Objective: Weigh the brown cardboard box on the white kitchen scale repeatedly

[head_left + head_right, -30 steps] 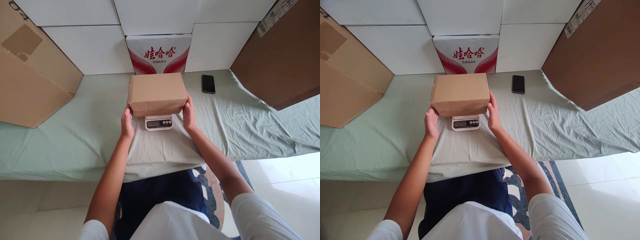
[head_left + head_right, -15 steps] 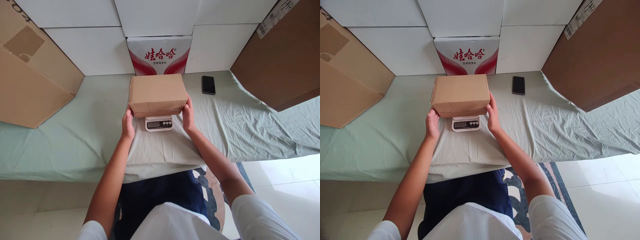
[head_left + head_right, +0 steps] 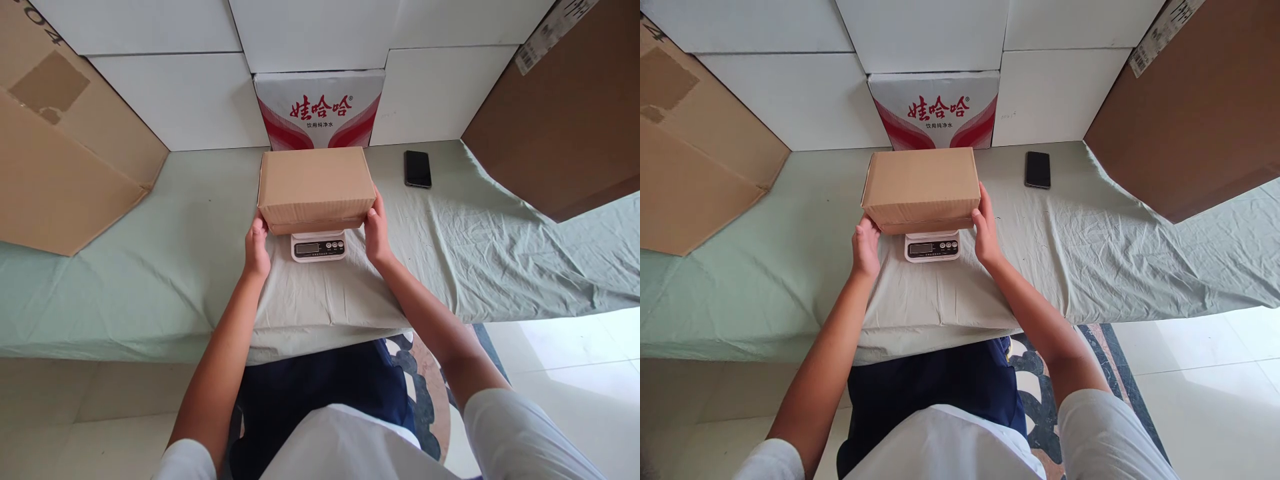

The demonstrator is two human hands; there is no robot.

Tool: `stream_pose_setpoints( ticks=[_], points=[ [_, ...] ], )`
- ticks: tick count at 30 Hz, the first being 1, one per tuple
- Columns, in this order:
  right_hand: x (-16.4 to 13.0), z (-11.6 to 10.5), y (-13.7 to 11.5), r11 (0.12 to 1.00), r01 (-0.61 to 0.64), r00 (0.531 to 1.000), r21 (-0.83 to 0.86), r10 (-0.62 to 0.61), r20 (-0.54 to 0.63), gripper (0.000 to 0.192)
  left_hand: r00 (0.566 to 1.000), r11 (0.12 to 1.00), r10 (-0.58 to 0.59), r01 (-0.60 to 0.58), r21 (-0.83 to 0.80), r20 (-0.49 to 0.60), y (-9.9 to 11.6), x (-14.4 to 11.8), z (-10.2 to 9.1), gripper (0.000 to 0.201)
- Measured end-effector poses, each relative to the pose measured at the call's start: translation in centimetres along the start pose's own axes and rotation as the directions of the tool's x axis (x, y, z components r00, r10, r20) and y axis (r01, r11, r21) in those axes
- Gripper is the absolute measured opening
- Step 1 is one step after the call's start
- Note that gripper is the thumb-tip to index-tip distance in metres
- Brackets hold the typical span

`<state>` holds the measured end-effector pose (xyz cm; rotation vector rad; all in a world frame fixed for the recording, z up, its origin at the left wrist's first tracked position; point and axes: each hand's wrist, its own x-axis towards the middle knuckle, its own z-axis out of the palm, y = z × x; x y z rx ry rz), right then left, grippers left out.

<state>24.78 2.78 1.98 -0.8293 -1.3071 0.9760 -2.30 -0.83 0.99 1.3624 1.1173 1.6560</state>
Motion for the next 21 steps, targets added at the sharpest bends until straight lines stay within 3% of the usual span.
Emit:
stream_pose_setpoints(
  ticks=[16, 21],
  points=[
    [-0.4, 0.7, -0.8, 1.000, -0.007, 1.000, -0.002, 0.007, 0.009, 0.067, 0.999, 0.999, -0.037, 0.038, -0.034, 0.025, 0.4, -0.4, 0.4, 0.088],
    [0.1, 1.1, -1.6, 1.000, 0.028, 1.000, 0.003, -0.028, 0.001, 0.066, 0.997, 0.996, -0.026, 0.032, -0.080, 0.079, 2.3, -0.2, 0.9, 0.084]
  ],
)
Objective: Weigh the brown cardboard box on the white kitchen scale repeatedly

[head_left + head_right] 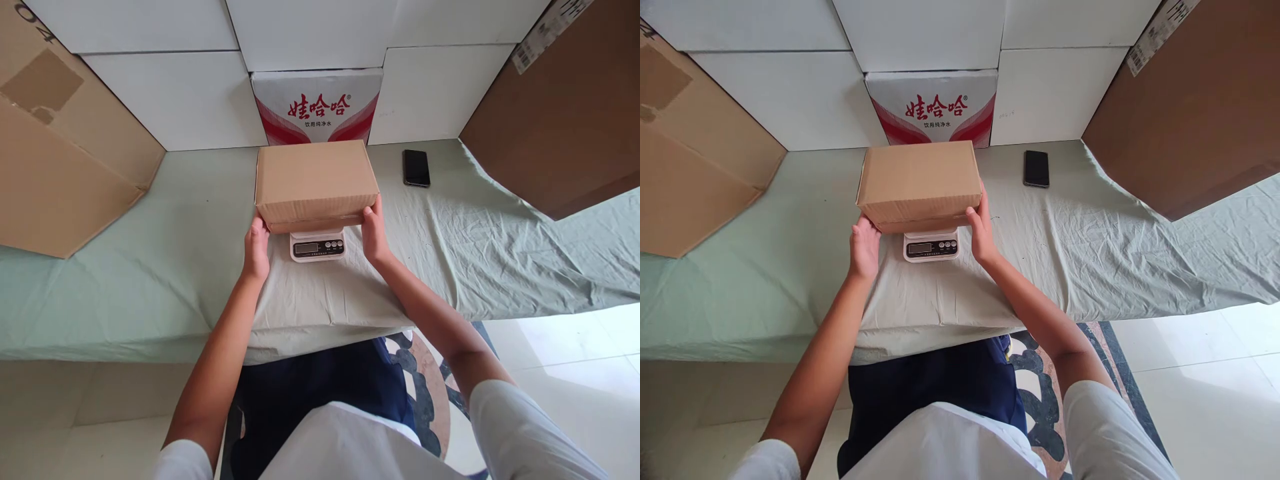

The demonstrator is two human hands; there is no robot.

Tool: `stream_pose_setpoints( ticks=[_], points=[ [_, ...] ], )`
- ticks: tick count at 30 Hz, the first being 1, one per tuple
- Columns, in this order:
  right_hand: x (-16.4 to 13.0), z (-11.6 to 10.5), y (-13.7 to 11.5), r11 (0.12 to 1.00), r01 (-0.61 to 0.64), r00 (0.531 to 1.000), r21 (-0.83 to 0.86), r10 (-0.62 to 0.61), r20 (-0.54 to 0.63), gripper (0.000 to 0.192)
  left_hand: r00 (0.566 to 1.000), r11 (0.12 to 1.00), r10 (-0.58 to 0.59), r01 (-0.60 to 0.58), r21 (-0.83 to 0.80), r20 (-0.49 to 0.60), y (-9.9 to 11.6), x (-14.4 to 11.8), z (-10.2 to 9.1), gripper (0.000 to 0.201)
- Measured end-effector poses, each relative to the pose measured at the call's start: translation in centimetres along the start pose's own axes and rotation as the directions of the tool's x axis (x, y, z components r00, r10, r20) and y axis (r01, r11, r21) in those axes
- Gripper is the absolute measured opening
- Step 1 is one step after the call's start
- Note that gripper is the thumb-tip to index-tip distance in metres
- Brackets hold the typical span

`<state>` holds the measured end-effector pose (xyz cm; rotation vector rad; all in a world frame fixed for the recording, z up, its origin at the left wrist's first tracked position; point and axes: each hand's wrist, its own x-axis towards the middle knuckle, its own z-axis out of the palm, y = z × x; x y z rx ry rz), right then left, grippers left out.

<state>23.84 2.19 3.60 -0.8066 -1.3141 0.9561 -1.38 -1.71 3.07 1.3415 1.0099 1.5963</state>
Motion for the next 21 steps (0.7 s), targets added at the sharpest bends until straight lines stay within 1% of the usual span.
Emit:
stream_pose_setpoints(
  ticks=[3, 5, 7, 8, 9, 11, 14, 16, 18, 21],
  points=[
    [2.2, 0.1, -0.7, 0.999, 0.050, 0.999, -0.016, -0.050, 0.000, 0.071, 0.996, 0.999, 0.054, -0.053, -0.008, 0.067, 2.0, 1.7, 0.2, 0.083],
    [4.5, 0.2, -0.9, 0.997, 0.073, 0.997, -0.040, -0.073, 0.003, 0.078, 0.989, 0.996, 0.088, -0.085, -0.024, 0.119, 3.0, 3.9, 0.3, 0.083],
    [7.2, 0.6, -0.6, 0.995, 0.085, 0.996, -0.053, -0.084, 0.011, 0.084, 0.985, 0.993, 0.115, -0.112, -0.034, 0.125, 3.0, 6.7, 0.3, 0.087],
    [8.5, 0.8, -0.3, 0.994, 0.091, 0.996, -0.061, -0.091, 0.011, 0.085, 0.988, 0.994, 0.108, -0.105, -0.037, 0.108, 2.6, 8.3, 0.3, 0.088],
    [9.7, 1.2, 0.1, 0.992, 0.101, 0.995, -0.074, -0.101, 0.004, 0.086, 0.992, 0.994, 0.105, -0.102, -0.044, 0.074, 1.9, 9.9, 0.4, 0.088],
    [11.8, 1.8, 1.5, 0.989, 0.116, 0.993, -0.095, -0.118, -0.015, 0.085, 0.995, 0.994, 0.097, -0.097, -0.048, 0.012, -0.1, 12.7, 0.3, 0.091],
    [13.7, 2.5, 4.3, 0.992, 0.106, 0.993, -0.069, -0.109, -0.052, 0.090, 0.998, 0.997, -0.031, 0.026, -0.079, -0.062, -4.1, 15.5, 0.0, 0.103],
    [14.1, 2.7, 6.2, 0.997, 0.063, 0.994, -0.040, -0.067, -0.091, 0.093, 0.994, 0.994, -0.082, 0.075, -0.085, -0.077, -6.7, 16.3, -0.4, 0.103],
    [14.1, 2.5, 7.9, 0.999, 0.019, 0.992, -0.043, -0.025, -0.124, 0.091, 0.990, 0.991, -0.116, 0.109, -0.083, -0.084, -8.8, 16.4, -0.9, 0.105],
    [13.8, 2.2, 9.4, 0.997, -0.027, 0.992, -0.070, 0.018, -0.127, 0.090, 0.985, 0.987, -0.142, 0.134, -0.087, -0.095, -10.8, 16.3, -1.4, 0.111]
  ],
)
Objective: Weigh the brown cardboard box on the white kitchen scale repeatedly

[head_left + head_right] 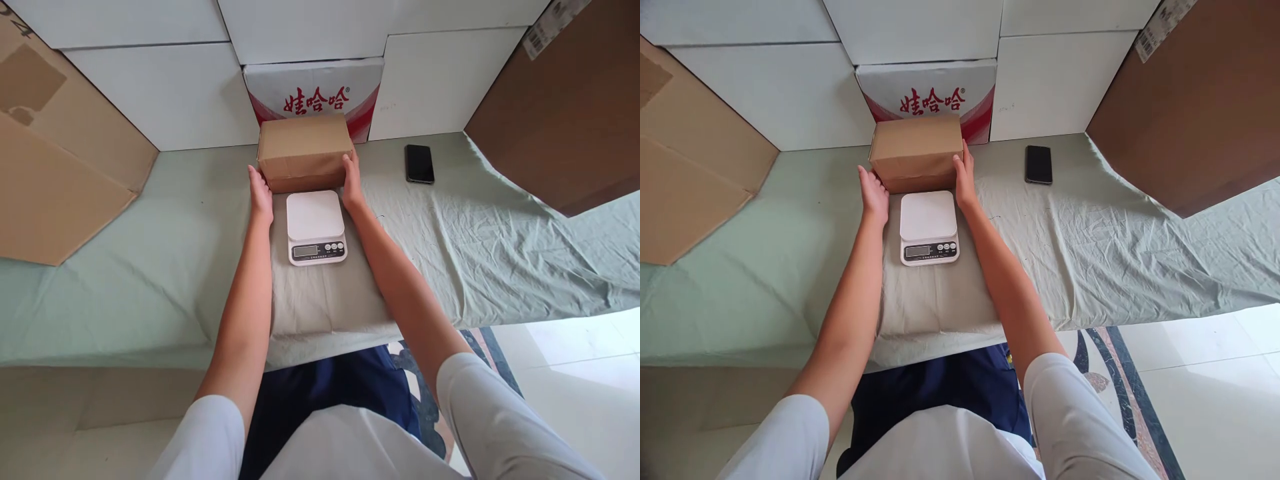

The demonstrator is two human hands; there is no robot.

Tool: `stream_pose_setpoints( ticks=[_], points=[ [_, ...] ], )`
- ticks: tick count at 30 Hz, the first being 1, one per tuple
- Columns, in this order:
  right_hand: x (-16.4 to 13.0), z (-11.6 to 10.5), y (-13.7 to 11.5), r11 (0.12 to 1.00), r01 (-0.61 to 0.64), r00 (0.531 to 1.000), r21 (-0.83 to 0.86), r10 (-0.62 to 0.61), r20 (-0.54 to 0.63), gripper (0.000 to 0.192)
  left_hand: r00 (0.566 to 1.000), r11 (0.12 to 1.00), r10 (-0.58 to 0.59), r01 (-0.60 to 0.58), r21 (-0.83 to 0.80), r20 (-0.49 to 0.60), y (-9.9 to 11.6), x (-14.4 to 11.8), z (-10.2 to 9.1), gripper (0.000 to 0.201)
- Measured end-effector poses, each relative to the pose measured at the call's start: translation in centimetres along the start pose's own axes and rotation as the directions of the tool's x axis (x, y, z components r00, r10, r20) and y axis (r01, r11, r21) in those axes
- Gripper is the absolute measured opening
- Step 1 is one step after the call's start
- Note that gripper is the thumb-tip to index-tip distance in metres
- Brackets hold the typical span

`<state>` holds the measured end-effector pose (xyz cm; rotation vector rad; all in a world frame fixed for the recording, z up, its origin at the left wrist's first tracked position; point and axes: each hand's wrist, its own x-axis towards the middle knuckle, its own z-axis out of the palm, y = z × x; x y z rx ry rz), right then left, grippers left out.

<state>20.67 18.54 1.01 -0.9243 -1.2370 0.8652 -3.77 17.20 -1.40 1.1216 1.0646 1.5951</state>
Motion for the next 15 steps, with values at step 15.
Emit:
stream_pose_setpoints(
  ticks=[15],
  points=[
    [3.8, -6.8, 1.7, 0.987, -0.066, 0.968, 0.146, 0.099, -0.232, 0.091, 0.990, 0.993, 0.098, -0.090, 0.079, -0.099, 3.5, 0.2, -7.5, 0.114]
  ],
)
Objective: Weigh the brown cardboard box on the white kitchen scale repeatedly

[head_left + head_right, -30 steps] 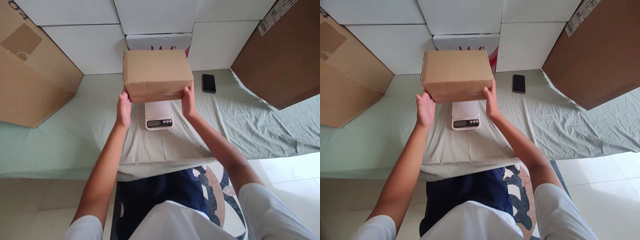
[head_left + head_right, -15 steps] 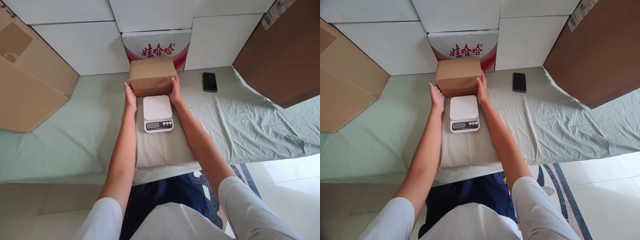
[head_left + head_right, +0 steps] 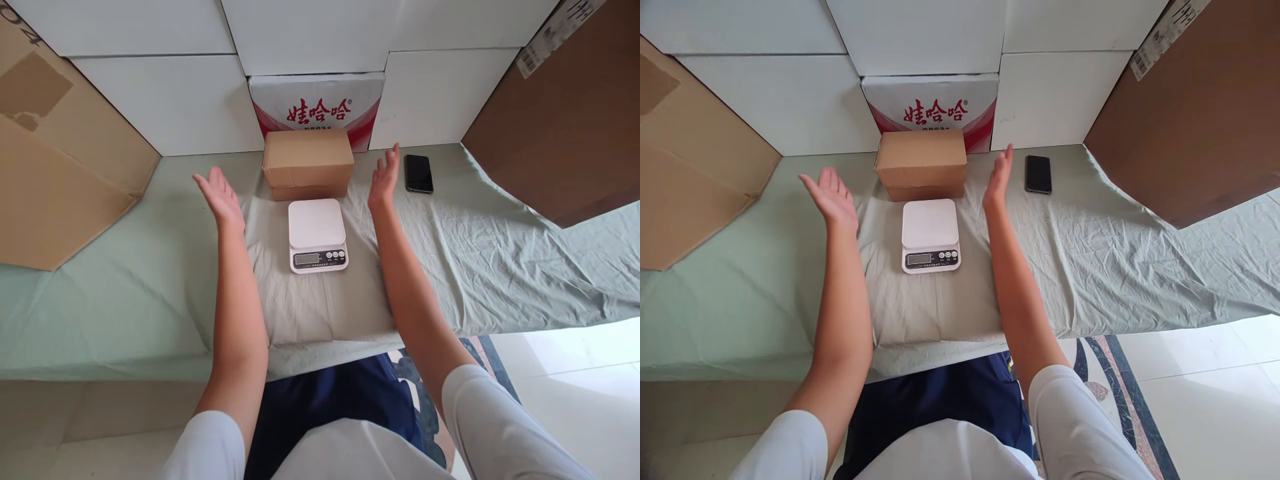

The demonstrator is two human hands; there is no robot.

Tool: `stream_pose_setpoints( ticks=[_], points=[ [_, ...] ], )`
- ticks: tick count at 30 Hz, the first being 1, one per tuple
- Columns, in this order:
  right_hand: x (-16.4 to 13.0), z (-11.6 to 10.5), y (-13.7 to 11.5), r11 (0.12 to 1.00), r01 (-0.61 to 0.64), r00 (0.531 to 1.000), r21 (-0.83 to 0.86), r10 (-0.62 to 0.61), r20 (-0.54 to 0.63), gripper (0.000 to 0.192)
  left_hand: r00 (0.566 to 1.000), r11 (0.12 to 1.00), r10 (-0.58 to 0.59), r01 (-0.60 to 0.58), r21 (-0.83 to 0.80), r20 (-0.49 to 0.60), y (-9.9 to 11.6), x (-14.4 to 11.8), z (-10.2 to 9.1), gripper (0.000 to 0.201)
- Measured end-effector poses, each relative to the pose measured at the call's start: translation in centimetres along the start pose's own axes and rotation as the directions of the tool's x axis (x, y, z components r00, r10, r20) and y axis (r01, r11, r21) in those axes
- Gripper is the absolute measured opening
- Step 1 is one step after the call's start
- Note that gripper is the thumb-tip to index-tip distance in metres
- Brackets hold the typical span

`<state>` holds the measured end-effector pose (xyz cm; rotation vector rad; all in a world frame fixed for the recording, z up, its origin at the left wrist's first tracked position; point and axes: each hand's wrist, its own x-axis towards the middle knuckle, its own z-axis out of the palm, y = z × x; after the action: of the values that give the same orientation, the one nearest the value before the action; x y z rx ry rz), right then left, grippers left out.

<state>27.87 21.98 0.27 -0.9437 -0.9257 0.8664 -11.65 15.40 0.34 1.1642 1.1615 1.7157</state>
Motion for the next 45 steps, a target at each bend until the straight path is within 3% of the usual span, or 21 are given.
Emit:
stream_pose_setpoints(
  ticks=[3, 7, 13, 18, 22, 27, 32, 37, 45],
  points=[
    [1.7, -3.3, -0.5, 1.000, 0.014, 1.000, -0.016, -0.014, -0.013, 0.088, 0.998, 0.996, 0.067, -0.067, 0.066, 0.010, 0.6, 0.1, -2.3, 0.121],
    [1.5, -4.5, -1.1, 0.995, -0.088, 0.990, 0.050, 0.093, -0.102, 0.090, 0.999, 0.999, 0.036, -0.035, 0.036, -0.035, 0.4, 0.0, -2.6, 0.111],
    [0.8, -2.9, -0.1, 0.989, -0.148, 0.986, 0.029, 0.150, -0.072, 0.102, 0.990, 0.993, 0.106, -0.110, 0.050, 0.091, -0.4, 0.0, -2.3, 0.102],
    [0.4, -1.8, 1.2, 0.988, -0.154, 0.988, -0.003, 0.154, -0.017, 0.094, 0.997, 0.998, 0.059, -0.059, -0.005, 0.056, -1.0, 0.1, -2.6, 0.098],
    [-0.6, -0.8, 1.0, 0.981, -0.195, 0.981, 0.006, 0.195, -0.013, 0.093, 0.991, 0.996, 0.082, -0.083, 0.007, 0.108, -1.1, 0.0, -2.4, 0.097],
    [-1.2, 0.1, 0.5, 0.972, -0.231, 0.973, -0.036, 0.231, 0.004, 0.089, 0.998, 0.999, 0.016, -0.014, -0.028, 0.059, -1.0, 0.2, -1.7, 0.097],
    [-2.0, 1.0, 0.0, 0.965, -0.261, 0.965, -0.029, 0.262, 0.005, 0.091, 0.998, 0.999, -0.010, 0.008, 0.038, 0.067, -0.8, 0.0, -0.5, 0.099],
    [-3.3, 1.9, -0.8, 0.969, -0.246, 0.969, -0.002, 0.246, 0.010, 0.076, 0.995, 0.995, -0.095, 0.094, 0.023, 0.037, -0.3, -0.4, 0.9, 0.100],
    [-4.3, 3.6, -0.7, 0.964, -0.262, 0.964, 0.041, 0.259, 0.064, 0.072, 0.981, 0.982, -0.188, 0.188, 0.007, 0.039, 0.2, -1.3, 4.0, 0.094]
  ],
)
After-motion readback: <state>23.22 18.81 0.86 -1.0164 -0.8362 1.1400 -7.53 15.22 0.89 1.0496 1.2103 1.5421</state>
